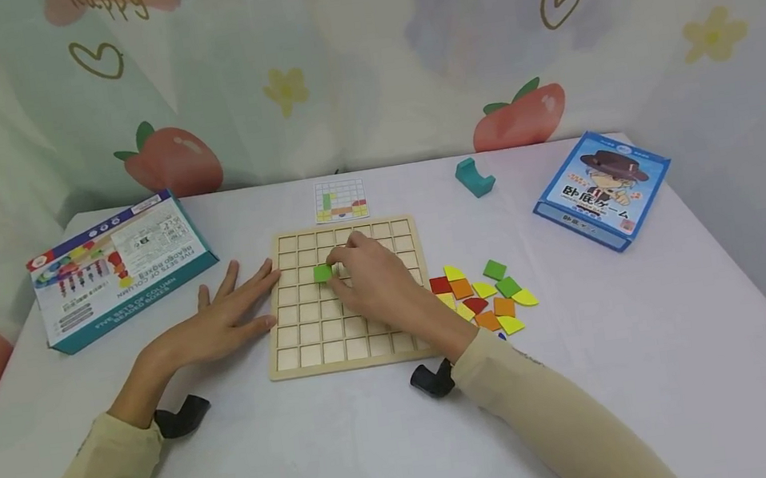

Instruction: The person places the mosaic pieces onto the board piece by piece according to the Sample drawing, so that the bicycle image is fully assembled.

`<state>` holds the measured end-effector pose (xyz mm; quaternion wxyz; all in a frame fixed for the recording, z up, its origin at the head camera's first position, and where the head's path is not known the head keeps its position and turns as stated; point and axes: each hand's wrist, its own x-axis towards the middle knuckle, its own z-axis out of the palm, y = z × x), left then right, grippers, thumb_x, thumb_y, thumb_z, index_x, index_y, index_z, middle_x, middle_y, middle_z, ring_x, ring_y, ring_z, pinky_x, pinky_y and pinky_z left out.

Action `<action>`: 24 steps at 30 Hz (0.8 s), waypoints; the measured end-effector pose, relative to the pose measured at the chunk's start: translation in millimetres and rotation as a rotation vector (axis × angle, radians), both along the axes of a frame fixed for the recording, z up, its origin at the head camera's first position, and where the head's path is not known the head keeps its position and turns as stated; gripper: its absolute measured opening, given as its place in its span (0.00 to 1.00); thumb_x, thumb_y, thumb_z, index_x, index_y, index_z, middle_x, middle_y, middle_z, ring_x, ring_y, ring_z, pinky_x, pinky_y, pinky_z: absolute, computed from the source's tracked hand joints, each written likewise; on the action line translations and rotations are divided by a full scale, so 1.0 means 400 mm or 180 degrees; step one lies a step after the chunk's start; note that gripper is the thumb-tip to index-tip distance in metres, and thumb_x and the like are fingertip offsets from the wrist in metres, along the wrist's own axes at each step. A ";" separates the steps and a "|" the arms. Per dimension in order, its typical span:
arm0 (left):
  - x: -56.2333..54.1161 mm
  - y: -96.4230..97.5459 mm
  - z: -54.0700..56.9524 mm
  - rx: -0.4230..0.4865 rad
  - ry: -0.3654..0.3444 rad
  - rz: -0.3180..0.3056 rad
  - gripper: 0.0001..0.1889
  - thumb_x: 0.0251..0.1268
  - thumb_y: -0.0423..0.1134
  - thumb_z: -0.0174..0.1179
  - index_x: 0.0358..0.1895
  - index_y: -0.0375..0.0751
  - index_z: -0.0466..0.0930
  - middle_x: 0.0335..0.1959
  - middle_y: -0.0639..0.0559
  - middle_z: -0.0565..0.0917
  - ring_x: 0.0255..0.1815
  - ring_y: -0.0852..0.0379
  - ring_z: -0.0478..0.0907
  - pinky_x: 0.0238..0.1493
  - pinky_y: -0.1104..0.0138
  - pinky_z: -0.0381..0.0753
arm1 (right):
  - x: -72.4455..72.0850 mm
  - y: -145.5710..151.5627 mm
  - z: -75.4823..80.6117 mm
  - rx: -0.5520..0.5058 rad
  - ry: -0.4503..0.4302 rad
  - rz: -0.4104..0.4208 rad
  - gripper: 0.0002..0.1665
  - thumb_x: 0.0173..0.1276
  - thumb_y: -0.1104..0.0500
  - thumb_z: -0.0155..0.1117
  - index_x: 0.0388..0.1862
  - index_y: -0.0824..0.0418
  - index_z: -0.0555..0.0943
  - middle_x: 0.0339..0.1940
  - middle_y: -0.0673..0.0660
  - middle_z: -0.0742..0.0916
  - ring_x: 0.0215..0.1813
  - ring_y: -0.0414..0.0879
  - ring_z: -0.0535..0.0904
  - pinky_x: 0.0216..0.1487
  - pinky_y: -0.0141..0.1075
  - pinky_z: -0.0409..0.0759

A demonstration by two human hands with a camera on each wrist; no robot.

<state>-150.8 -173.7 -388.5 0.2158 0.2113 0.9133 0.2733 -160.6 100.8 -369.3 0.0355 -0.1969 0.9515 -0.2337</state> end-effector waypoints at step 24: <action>0.002 0.002 0.011 0.0001 -0.0023 0.0007 0.39 0.83 0.50 0.55 0.88 0.53 0.48 0.91 0.49 0.41 0.88 0.32 0.17 0.74 0.22 0.14 | -0.027 -0.063 -0.019 0.0043 0.0054 0.0097 0.17 0.77 0.54 0.66 0.59 0.59 0.88 0.49 0.58 0.85 0.44 0.49 0.83 0.47 0.41 0.85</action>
